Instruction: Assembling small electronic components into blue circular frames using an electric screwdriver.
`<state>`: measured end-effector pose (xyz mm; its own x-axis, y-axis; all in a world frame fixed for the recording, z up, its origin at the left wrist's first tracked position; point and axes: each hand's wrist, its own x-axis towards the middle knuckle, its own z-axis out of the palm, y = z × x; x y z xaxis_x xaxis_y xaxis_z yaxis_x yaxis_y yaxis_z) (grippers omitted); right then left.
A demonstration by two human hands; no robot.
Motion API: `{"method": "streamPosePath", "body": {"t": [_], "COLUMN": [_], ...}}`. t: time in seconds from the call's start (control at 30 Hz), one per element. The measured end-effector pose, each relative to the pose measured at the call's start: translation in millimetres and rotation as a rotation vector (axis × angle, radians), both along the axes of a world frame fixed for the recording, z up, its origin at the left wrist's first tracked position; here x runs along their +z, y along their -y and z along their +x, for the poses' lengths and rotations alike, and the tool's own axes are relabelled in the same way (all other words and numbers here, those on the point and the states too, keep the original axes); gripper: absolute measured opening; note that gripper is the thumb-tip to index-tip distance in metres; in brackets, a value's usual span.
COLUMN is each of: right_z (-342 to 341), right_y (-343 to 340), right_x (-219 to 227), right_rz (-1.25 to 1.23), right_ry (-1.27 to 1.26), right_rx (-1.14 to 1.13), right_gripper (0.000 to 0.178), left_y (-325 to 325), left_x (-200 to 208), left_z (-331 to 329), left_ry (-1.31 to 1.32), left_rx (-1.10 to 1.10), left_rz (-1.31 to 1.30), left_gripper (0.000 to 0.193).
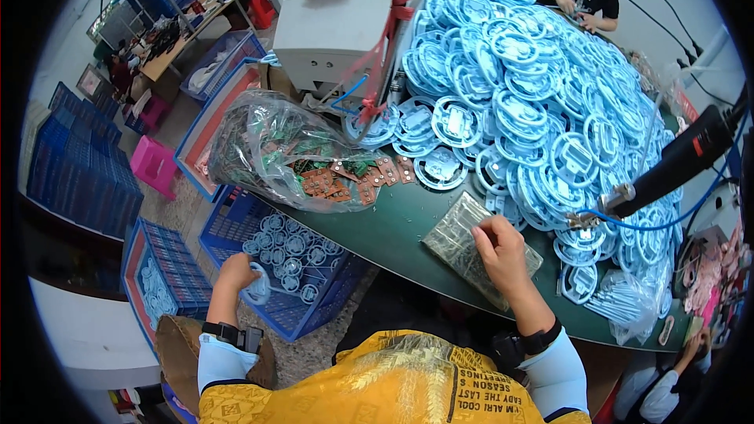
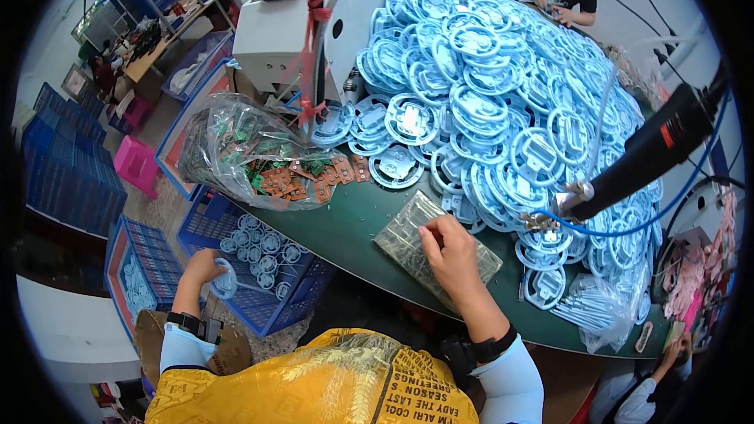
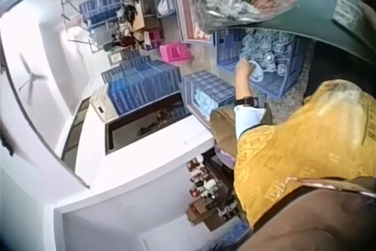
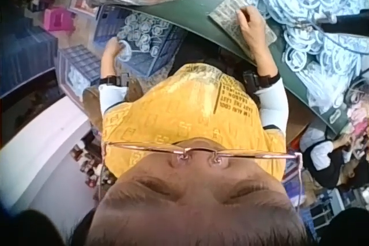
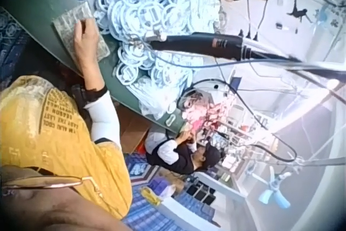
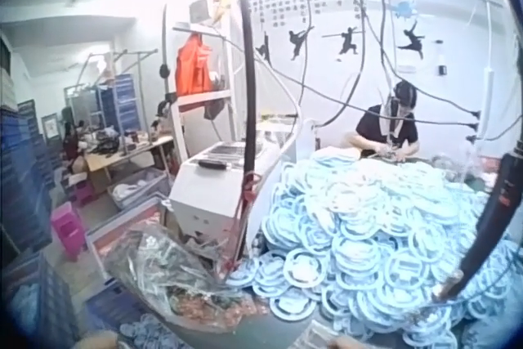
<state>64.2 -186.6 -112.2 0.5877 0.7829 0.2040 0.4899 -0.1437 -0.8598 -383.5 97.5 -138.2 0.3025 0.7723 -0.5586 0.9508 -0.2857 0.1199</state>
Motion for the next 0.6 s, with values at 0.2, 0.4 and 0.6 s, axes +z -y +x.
{"method": "streamPosePath", "body": {"t": [0.2, 0.4, 0.6], "right_z": [20, 74, 58], "right_y": [-82, -151, -124], "right_x": [-4, -23, 20], "right_rz": [0.004, -0.164, 0.057], "right_ry": [0.554, 0.955, 0.476], "right_rx": [-0.017, -0.099, -0.084], "right_gripper": [0.029, 0.056, 0.018], "left_y": [50, 79, 40], "left_x": [37, 52, 19], "left_z": [112, 237, 249], "left_ry": [0.643, 0.959, 0.890], "left_rx": [-0.190, -0.614, -0.535], "left_rz": [-0.293, -0.355, 0.405], "left_gripper": [0.023, 0.028, 0.015]}}
